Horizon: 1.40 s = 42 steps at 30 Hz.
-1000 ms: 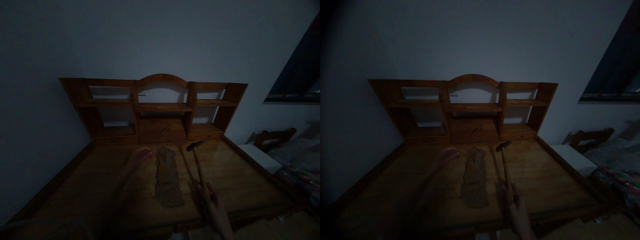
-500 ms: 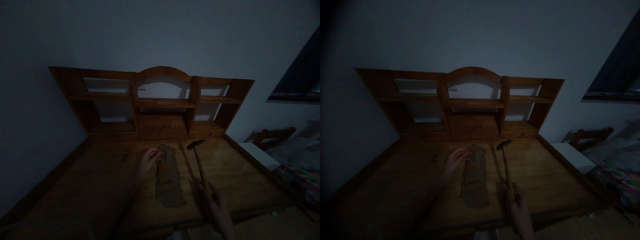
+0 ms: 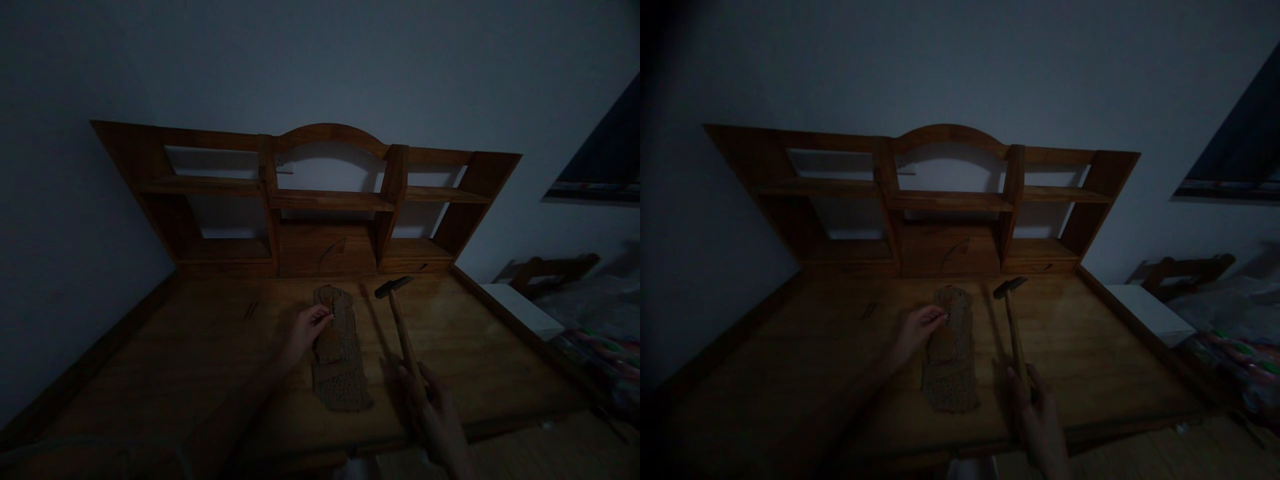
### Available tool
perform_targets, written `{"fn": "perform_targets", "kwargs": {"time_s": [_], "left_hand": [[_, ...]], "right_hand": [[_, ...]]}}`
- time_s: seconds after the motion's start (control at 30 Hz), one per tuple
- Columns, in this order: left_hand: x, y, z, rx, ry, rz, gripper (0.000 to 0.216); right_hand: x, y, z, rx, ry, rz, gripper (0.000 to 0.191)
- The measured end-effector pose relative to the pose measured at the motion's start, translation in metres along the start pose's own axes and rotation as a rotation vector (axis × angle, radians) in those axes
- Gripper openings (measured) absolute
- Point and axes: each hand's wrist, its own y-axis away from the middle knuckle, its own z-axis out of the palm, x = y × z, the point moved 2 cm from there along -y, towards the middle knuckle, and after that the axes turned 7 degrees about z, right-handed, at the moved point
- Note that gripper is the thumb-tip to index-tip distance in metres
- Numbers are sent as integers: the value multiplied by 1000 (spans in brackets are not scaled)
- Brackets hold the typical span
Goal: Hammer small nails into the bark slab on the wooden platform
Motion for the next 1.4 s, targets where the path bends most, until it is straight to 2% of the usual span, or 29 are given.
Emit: {"fn": "perform_targets", "kwargs": {"time_s": [0.27, 0.43, 0.6, 0.77, 1.0, 1.23, 1.4], "left_hand": [[-2, 2, 1, -52, -65, 19, 19], [8, 2, -1, -100, -154, 50, 16], [22, 2, -4, -87, -243, 140, 13], [21, 1, -4, -60, -295, 192, 11], [19, 1, -5, -58, -288, 224, 11], [15, 1, -5, -116, -323, 193, 14], [13, 1, -5, -121, -325, 182, 14]], "right_hand": [[0, -2, -1, 35, 41, -12, 69], [3, 1, -1, 66, 55, -46, 66], [5, 19, 1, -31, 53, -86, 58], [0, 42, 1, -16, 159, -130, 51], [1, 53, 12, -42, 245, -215, 58], [10, 53, 16, -97, 553, -292, 67], [-7, 63, 10, 7, 543, -303, 76]]}}
